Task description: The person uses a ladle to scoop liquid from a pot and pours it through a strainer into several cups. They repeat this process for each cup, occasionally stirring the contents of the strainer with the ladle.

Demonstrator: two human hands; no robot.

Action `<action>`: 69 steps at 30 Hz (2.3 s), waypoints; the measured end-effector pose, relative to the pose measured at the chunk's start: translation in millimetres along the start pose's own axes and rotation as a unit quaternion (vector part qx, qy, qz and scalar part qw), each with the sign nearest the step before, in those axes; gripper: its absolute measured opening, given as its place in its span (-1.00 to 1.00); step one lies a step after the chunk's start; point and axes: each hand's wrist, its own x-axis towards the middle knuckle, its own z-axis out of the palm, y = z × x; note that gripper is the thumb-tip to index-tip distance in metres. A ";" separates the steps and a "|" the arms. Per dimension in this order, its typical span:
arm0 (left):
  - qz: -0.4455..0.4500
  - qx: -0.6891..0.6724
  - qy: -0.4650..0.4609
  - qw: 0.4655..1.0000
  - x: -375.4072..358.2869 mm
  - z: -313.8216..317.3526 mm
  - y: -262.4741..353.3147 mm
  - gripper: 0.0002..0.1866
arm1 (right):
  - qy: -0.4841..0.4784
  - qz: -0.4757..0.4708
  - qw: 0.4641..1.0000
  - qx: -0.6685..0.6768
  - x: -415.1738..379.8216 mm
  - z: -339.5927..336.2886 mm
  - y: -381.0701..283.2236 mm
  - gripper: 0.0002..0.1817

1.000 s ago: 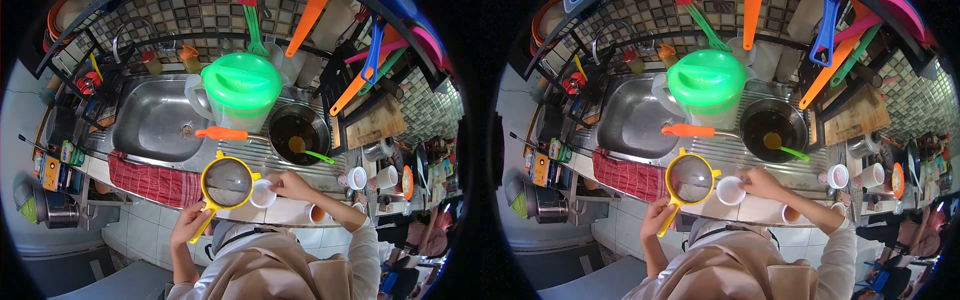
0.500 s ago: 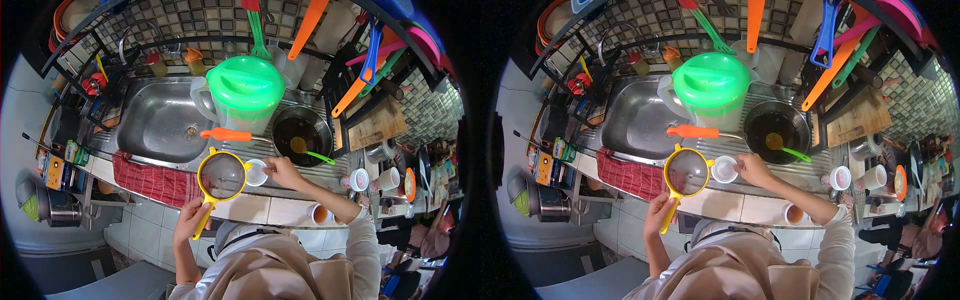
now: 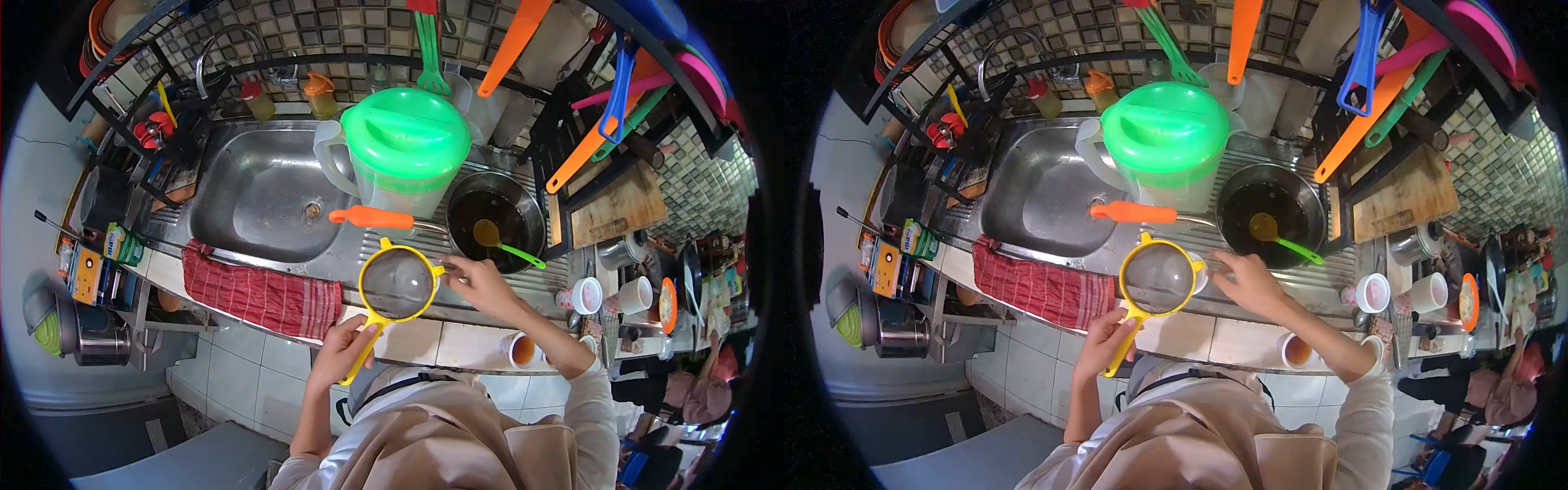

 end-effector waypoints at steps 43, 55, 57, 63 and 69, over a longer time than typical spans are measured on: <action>-0.069 -0.131 -0.088 0.985 30.5 32.3 -16.4 -0.68 | 0.285 0.062 0.947 0.132 -7.2 -54.6 56.1 -0.80; -0.126 -0.249 -0.073 0.957 30.6 52.7 -23.3 -0.77 | 0.210 0.101 0.949 0.212 -19.1 -59.2 61.8 -0.80; -0.132 -0.257 -0.056 0.956 28.9 57.0 -20.1 -0.74 | 0.212 0.108 0.942 0.238 -22.9 -61.8 65.3 -0.79; -0.200 -0.444 -0.108 0.867 28.3 60.6 -24.3 -0.79 | 0.230 0.113 0.909 0.327 -32.2 -65.4 61.8 -0.76; -0.193 -0.526 -0.141 0.816 31.1 65.3 -27.8 -0.70 | 0.263 0.098 0.911 0.303 -39.3 -65.7 55.5 -0.76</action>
